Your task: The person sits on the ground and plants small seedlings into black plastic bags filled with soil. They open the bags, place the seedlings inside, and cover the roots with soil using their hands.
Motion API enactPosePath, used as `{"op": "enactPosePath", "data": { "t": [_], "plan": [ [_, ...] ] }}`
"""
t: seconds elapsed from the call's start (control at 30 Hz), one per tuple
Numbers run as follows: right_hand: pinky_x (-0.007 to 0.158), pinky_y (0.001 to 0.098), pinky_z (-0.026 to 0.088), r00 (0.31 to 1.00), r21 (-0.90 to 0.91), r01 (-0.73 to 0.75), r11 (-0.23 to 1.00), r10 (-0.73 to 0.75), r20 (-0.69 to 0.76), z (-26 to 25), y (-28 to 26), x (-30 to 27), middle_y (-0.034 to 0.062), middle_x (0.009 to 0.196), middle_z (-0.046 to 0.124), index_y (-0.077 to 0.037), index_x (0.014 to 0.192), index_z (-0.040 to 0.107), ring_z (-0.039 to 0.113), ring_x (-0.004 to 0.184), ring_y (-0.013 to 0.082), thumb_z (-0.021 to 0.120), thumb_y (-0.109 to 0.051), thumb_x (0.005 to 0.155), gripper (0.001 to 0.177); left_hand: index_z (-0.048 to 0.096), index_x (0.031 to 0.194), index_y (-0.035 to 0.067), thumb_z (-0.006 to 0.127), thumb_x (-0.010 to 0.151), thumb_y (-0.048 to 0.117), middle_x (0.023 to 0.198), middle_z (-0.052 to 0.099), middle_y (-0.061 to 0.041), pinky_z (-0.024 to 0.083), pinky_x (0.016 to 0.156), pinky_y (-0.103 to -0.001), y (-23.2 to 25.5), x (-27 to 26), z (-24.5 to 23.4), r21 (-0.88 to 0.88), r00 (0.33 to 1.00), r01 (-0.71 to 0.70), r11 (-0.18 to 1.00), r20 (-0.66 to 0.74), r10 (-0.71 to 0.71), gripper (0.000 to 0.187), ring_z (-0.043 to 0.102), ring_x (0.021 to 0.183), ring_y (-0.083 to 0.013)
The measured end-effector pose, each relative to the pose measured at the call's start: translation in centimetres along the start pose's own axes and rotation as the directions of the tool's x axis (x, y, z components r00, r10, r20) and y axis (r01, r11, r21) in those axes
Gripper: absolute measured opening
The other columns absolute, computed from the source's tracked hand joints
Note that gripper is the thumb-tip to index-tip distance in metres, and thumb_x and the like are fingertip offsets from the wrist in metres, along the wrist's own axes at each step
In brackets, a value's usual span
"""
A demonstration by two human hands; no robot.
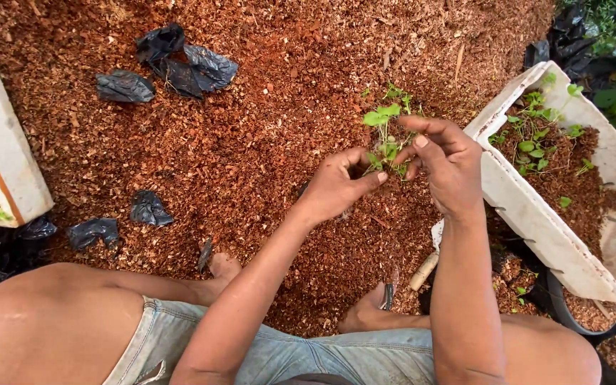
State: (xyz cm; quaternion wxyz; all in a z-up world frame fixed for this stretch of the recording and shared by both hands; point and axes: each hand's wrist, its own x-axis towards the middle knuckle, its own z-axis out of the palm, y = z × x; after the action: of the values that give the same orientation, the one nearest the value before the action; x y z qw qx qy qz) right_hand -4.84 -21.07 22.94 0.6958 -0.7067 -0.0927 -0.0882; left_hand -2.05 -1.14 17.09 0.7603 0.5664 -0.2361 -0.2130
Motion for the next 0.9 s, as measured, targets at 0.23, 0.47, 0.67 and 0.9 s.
{"op": "enactPosePath", "data": {
  "t": [0.23,0.47,0.67,0.9],
  "plan": [
    [0.050,0.0228,0.053,0.990,-0.357,-0.111,0.927,0.133,0.036,0.4,0.0,-0.1,0.0373,0.135,0.053,0.010,0.131,0.051,0.069,0.080,0.0273,0.056,-0.010,0.105,0.033,0.068,0.114,0.005,0.076,0.093,0.013,0.104,0.068,-0.013,0.052,0.090,-0.038,-2.2,0.8,-0.9,-0.011,0.980,0.008,1.000,-0.200,-0.010,0.025,0.063,0.099,-0.0218],
    [0.074,0.0436,0.057,0.969,-0.456,-0.122,0.881,0.204,0.136,1.3,2.3,0.0,0.0349,0.133,0.055,0.008,0.122,0.063,0.068,0.101,0.0394,0.071,-0.007,0.096,0.031,0.058,0.134,0.000,0.069,0.095,0.001,0.133,0.062,-0.022,0.055,0.099,-0.043,-2.6,1.0,-1.7,0.062,0.981,0.119,0.991,-0.164,-0.107,0.041,0.062,0.124,-0.0360],
    [0.084,0.0462,0.053,0.955,-0.422,-0.211,0.882,0.278,0.104,2.1,2.5,0.5,0.0300,0.130,0.057,0.004,0.117,0.066,0.062,0.113,0.0381,0.074,-0.016,0.096,0.030,0.049,0.148,0.004,0.068,0.093,-0.004,0.148,0.050,-0.024,0.054,0.102,-0.045,-5.1,0.6,-2.4,0.074,0.976,0.160,0.984,-0.163,-0.147,0.058,0.056,0.130,-0.0382],
    [0.087,0.0514,0.054,0.954,-0.499,-0.241,0.832,0.297,0.035,1.0,4.1,0.3,0.0324,0.128,0.059,0.008,0.107,0.066,0.064,0.112,0.0459,0.068,-0.002,0.095,0.016,0.046,0.145,-0.002,0.067,0.094,0.002,0.140,0.050,-0.033,0.061,0.093,-0.041,-2.0,0.1,-2.6,0.061,0.947,0.302,0.951,-0.134,-0.292,0.056,0.060,0.122,-0.0431]
  ]
}}
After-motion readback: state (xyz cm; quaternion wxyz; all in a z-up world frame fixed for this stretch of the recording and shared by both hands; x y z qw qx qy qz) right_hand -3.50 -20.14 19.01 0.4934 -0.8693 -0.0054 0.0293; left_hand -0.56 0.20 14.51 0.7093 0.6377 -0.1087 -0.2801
